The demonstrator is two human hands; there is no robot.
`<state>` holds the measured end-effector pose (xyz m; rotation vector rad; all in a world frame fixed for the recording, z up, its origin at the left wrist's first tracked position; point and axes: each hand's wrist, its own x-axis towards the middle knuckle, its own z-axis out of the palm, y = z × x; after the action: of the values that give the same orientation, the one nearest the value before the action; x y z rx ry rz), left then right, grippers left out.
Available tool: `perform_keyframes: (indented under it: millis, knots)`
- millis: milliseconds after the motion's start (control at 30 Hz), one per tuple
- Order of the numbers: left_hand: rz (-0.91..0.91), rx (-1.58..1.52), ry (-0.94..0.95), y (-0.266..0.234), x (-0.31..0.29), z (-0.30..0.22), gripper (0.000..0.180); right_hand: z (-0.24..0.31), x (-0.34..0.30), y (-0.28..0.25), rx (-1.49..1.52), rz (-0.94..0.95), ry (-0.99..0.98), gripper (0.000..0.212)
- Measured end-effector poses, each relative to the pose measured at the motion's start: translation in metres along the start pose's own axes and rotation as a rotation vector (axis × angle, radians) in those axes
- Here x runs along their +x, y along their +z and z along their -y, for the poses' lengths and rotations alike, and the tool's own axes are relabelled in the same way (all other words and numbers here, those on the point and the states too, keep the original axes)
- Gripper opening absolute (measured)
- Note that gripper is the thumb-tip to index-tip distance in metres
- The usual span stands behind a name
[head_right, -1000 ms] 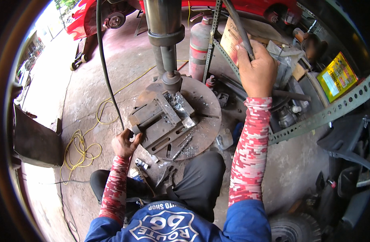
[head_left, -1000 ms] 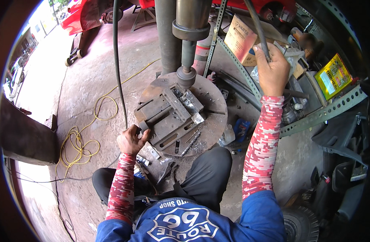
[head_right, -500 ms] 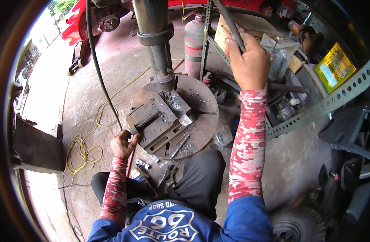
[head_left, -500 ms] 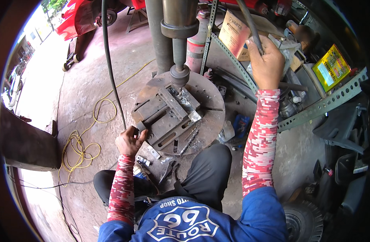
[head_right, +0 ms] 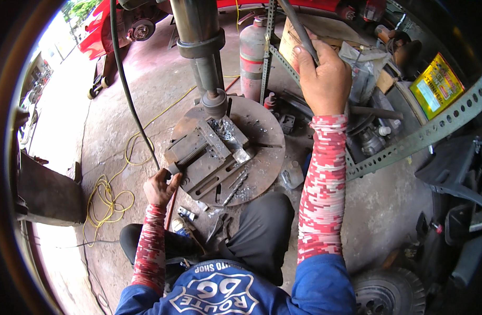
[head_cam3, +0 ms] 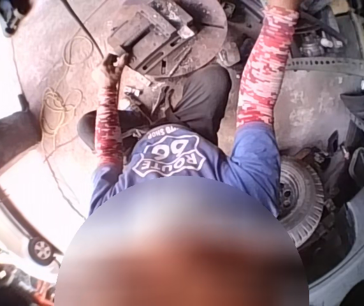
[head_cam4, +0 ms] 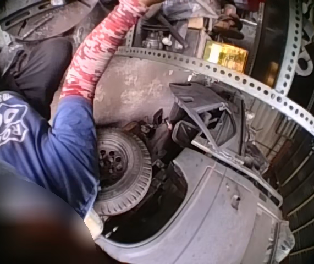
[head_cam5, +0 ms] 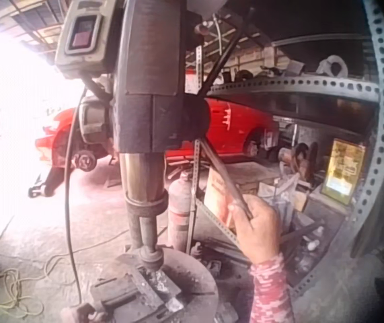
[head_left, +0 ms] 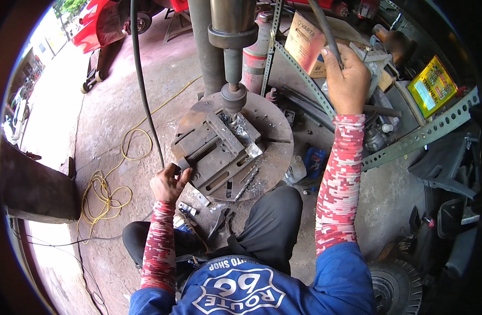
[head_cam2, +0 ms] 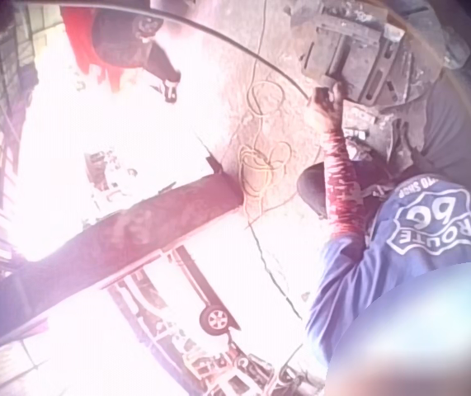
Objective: The person secures a small metal piece in a drill press vise, drills a hole, and then uses pliers to remove the piece. The person repeats this process with another metal piece.
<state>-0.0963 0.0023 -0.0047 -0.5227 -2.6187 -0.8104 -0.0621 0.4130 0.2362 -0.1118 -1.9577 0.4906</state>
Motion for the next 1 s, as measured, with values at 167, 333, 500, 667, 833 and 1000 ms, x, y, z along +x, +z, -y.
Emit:
perform_keyframes:
  millis: [167,333,500,667,833,1000]
  knots:
    - [0.010,0.009,-0.017,-0.0010,0.0005,-0.0014,0.051,-0.0010,-0.0009,0.0001,0.015,0.016,0.028,0.028]
    - [0.015,0.032,-0.027,-0.0020,0.0013,-0.0032,0.052,0.0005,-0.0010,0.0002,0.011,0.020,0.044,0.027]
    - [0.016,0.026,-0.046,-0.0035,0.0018,-0.0052,0.051,0.0037,-0.0001,-0.0006,0.012,0.029,0.036,0.026]
    - [0.044,0.012,-0.083,-0.0045,0.0012,-0.0053,0.051,0.0068,-0.0012,-0.0032,0.038,0.059,0.087,0.025]
    - [0.023,0.035,-0.051,-0.0049,0.0025,-0.0067,0.052,0.0045,-0.0001,-0.0005,0.016,0.016,0.015,0.024]
    - [0.106,0.055,-0.122,-0.0093,0.0032,-0.0100,0.046,0.0054,-0.0004,-0.0007,0.009,0.015,0.017,0.023]
